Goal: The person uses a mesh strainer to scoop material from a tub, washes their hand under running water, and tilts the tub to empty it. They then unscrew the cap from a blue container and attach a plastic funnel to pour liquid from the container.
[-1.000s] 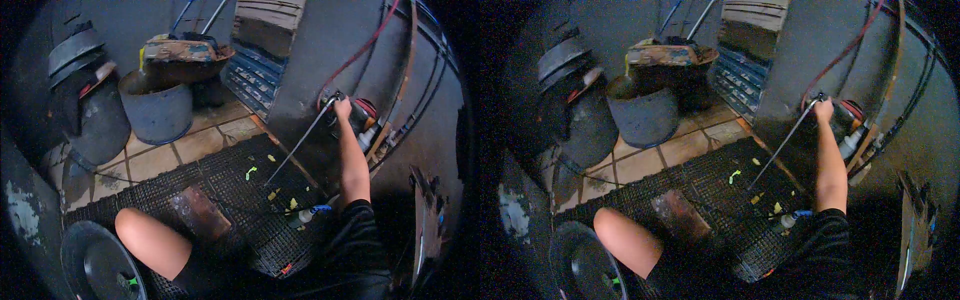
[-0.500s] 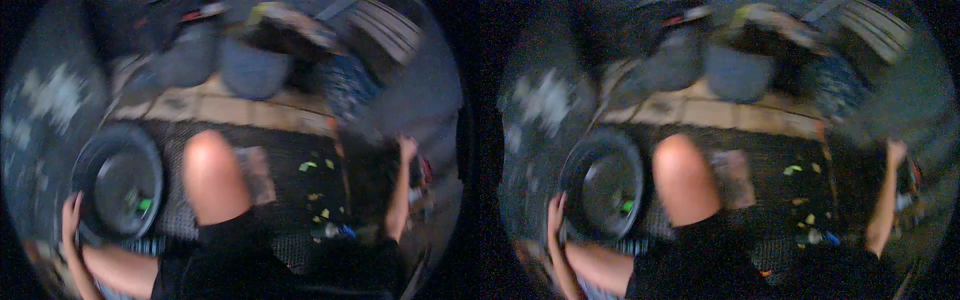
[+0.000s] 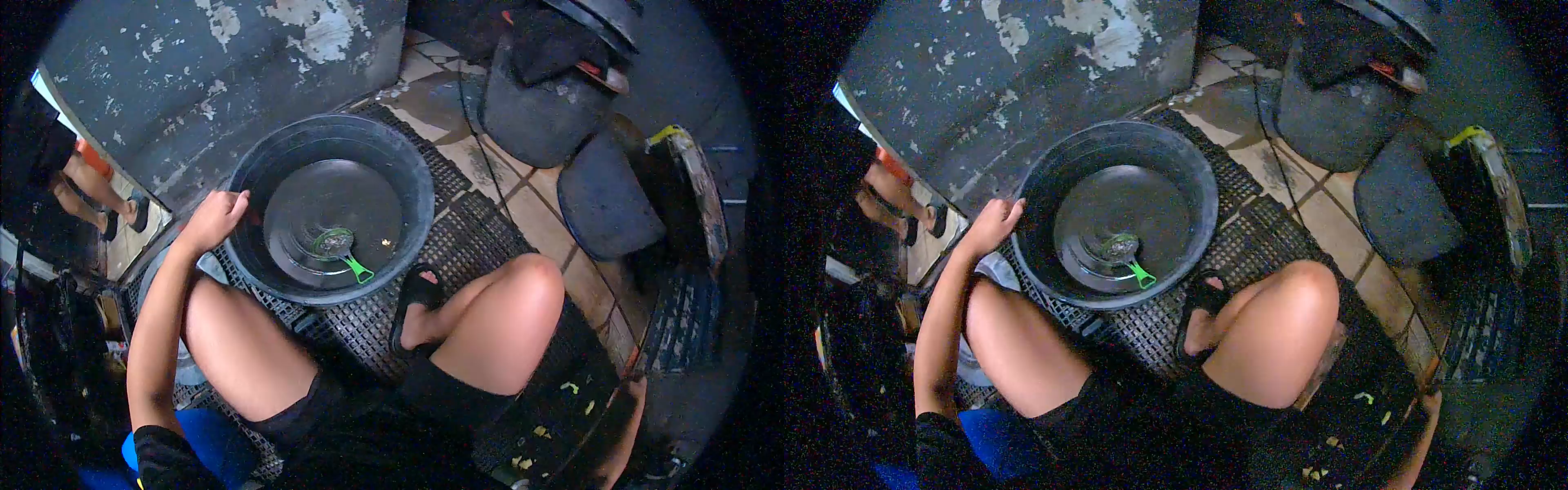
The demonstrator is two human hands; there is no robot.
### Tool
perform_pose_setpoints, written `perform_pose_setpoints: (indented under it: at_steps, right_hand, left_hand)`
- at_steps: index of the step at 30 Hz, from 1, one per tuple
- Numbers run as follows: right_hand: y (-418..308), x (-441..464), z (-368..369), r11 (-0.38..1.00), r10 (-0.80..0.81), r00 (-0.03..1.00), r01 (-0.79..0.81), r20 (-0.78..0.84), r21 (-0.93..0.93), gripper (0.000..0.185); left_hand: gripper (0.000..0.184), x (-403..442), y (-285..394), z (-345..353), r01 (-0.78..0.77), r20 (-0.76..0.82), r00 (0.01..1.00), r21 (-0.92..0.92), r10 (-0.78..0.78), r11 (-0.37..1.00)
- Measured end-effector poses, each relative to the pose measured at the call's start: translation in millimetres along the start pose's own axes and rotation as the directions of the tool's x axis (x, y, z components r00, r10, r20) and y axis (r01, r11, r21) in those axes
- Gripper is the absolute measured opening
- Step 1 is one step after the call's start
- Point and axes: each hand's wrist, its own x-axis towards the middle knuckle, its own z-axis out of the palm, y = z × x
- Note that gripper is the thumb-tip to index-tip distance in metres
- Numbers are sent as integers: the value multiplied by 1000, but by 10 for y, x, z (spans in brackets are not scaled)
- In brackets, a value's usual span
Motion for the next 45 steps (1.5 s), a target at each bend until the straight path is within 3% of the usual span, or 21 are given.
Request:
perform_pose_setpoints:
  at_steps: [1, 2, 5, 7, 9, 10, 12, 15, 17, 18, 19, 20, 23, 26, 28, 29, 30, 31, 34, 37, 45]
  right_hand:
    - [-153, 101, 142, 996, 44, 988, -56, 151, 74, 20]
    - [-705, 6, 50, 985, -162, 957, 142, -239, -100, 24]
    - [-1362, 358, 217, 985, -152, 967, 131, -206, -112, 27]
    - [-1383, 578, 544, 964, -194, 967, 157, -165, -213, 31]
    - [-1744, 898, 727, 973, 1, 1000, -5, -15, -230, 35]
    - [-2003, 1096, 794, 972, -36, 999, 34, -5, -231, 35]
    - [-2755, 1361, 885, 973, 125, 923, -43, 363, -226, 35]
    - [-2527, 2133, 1534, 931, -206, 964, 246, 169, -269, 53]
    - [-3181, 2344, 1549, 941, -338, 822, 281, -459, -189, 33]
    - [-3604, 2360, 1329, 941, -338, 901, 322, -272, -101, 27]
    - [-3865, 2545, 1349, 935, -355, 895, 339, -269, -104, 27]
    - [-3909, 2750, 1356, 935, -336, 931, 312, -144, -168, 28]
    - [-4260, 3046, 1334, 885, -319, 929, 363, 189, -292, 45]
    - [-4719, 2750, 1418, 791, -393, 704, 587, 591, -173, 72]
    - [-4814, 2283, 1471, 753, -408, 384, 654, 828, 68, 91]
    - [-5440, 1549, 975, 898, -228, 297, 433, 927, 82, 97]
    - [-4958, 1378, 1147, 919, -328, 116, 268, 938, 288, 59]
    - [-4862, 839, 1062, 936, -291, 73, 227, 954, 268, 57]
    - [-5058, -530, 631, 963, -218, 93, 184, 971, 199, 50]
    - [-5413, -1276, 284, 959, -246, 119, 172, 962, 224, 44]
    - [-6252, -1749, -497, 893, -410, 130, 260, 903, 368, 29]
  left_hand:
    - [52, -33, -22, -4, -82, -34, 996, -101, 79, 991]
    - [45, -75, -86, -49, -9, 54, 998, -65, 13, 998]
    - [42, -331, -192, -190, 146, 126, 982, -33, -141, 989]
    - [44, -554, -509, -196, 333, 101, 931, 166, -352, 928]
    - [46, -816, -459, -262, 385, 39, 908, 308, -416, 870]
    - [46, -910, -391, -304, 376, -4, 918, 331, -398, 865]
    - [44, -1096, -212, -356, 391, -75, 919, 307, -387, 868]
    - [26, -1220, 301, -495, 458, -135, 889, 248, -438, 853]
    - [21, -1397, 608, -501, 337, -231, 927, 171, -294, 926]
    - [21, -1506, 724, -493, 370, -123, 927, 157, -354, 916]
    - [20, -1586, 784, -483, 397, -10, 917, 139, -399, 907]
    - [20, -1621, 774, -501, 307, 25, 947, 230, -321, 924]
    - [21, -1724, 623, -321, 371, -156, 929, 413, -336, 832]
    - [16, -1625, 698, -284, 483, -156, 875, 242, -458, 842]
    - [15, -1681, 629, -211, 481, -136, 874, 106, -467, 870]
    - [15, -1685, 620, -216, 441, -118, 894, 48, -433, 896]
    - [14, -1692, 607, -225, 395, -99, 914, -10, -394, 918]
    - [14, -1698, 576, -241, 384, -89, 919, -32, -385, 923]
    - [15, -1646, 473, -333, 43, -37, 998, -310, -57, 950]
    - [16, -1636, 425, -259, -120, -113, 990, -431, 79, 894]
    - [23, -1510, 572, -164, -185, -90, 983, -459, 161, 869]
